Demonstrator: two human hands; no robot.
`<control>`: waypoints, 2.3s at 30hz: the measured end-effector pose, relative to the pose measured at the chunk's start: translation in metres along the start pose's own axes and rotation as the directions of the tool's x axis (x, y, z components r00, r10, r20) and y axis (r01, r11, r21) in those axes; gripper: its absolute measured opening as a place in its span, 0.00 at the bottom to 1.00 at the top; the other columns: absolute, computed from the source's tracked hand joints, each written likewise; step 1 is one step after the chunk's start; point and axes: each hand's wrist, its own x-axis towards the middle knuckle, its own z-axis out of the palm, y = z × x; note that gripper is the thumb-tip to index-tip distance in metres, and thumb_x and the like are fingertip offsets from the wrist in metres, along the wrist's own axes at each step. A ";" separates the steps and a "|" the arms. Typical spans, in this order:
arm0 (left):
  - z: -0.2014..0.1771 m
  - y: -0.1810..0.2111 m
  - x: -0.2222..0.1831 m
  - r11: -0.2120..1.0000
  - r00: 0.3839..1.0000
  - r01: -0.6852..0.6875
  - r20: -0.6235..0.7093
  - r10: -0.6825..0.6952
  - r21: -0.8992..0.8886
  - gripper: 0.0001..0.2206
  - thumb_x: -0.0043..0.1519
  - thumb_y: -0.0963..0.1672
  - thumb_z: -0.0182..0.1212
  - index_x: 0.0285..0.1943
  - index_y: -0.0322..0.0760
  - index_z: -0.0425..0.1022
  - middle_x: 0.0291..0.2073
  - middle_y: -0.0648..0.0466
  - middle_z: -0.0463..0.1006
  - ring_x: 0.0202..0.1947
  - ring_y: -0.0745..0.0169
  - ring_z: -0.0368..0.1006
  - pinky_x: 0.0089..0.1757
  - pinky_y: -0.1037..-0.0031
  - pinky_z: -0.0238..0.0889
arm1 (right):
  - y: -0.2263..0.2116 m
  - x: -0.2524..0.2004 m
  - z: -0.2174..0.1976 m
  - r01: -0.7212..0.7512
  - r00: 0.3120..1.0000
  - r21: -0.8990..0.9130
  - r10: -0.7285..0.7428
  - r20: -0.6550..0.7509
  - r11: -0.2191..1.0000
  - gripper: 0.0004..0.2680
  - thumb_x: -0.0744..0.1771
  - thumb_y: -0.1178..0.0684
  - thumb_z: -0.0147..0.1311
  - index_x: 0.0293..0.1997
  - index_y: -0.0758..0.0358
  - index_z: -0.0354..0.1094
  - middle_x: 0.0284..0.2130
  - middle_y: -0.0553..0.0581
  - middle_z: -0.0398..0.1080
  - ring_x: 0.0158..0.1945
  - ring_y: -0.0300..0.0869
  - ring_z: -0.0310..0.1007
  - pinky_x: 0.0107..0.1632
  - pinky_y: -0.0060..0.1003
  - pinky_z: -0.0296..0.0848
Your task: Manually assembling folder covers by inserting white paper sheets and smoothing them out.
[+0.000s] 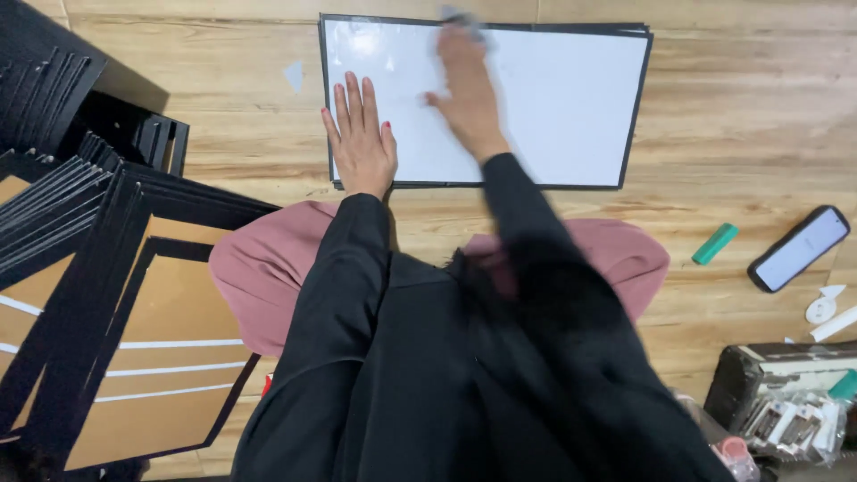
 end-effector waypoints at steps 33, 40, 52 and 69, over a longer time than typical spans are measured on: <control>0.001 -0.003 -0.001 1.000 0.997 -0.001 0.082 0.001 -0.008 0.24 0.70 0.47 0.38 0.71 0.38 0.34 0.67 0.49 0.32 0.67 0.53 0.28 0.62 0.60 0.27 | -0.050 -0.108 -0.031 -0.328 0.905 0.379 0.403 -0.138 0.866 0.26 0.70 0.36 0.28 0.66 0.55 0.13 0.65 0.52 0.11 0.70 0.42 0.09 0.69 0.42 0.12; 0.035 -0.031 0.008 0.960 0.984 -0.119 0.100 0.148 -0.253 0.28 0.71 0.49 0.40 0.71 0.36 0.27 0.67 0.50 0.23 0.68 0.53 0.19 0.63 0.58 0.18 | -0.092 -0.111 -0.017 -0.271 0.956 0.067 0.260 0.136 0.960 0.34 0.62 0.49 0.60 0.66 0.65 0.30 0.65 0.64 0.29 0.69 0.53 0.25 0.69 0.45 0.29; 0.000 -0.085 0.048 0.719 0.943 -0.293 -0.067 0.326 -0.631 0.26 0.64 0.53 0.25 0.59 0.32 0.58 0.47 0.40 0.68 0.43 0.40 0.60 0.40 0.59 0.48 | -0.134 -0.087 -0.028 -0.516 0.855 0.006 0.514 0.076 0.857 0.30 0.62 0.52 0.55 0.64 0.72 0.34 0.63 0.70 0.35 0.67 0.56 0.32 0.67 0.46 0.32; -0.026 -0.107 0.091 0.711 0.963 -0.117 0.095 0.252 -0.693 0.25 0.62 0.52 0.18 0.64 0.38 0.44 0.50 0.37 0.69 0.55 0.47 0.61 0.57 0.60 0.26 | -0.137 0.024 0.029 0.284 0.901 0.034 -0.279 0.332 0.958 0.30 0.64 0.44 0.58 0.62 0.75 0.41 0.61 0.72 0.42 0.65 0.61 0.35 0.64 0.57 0.36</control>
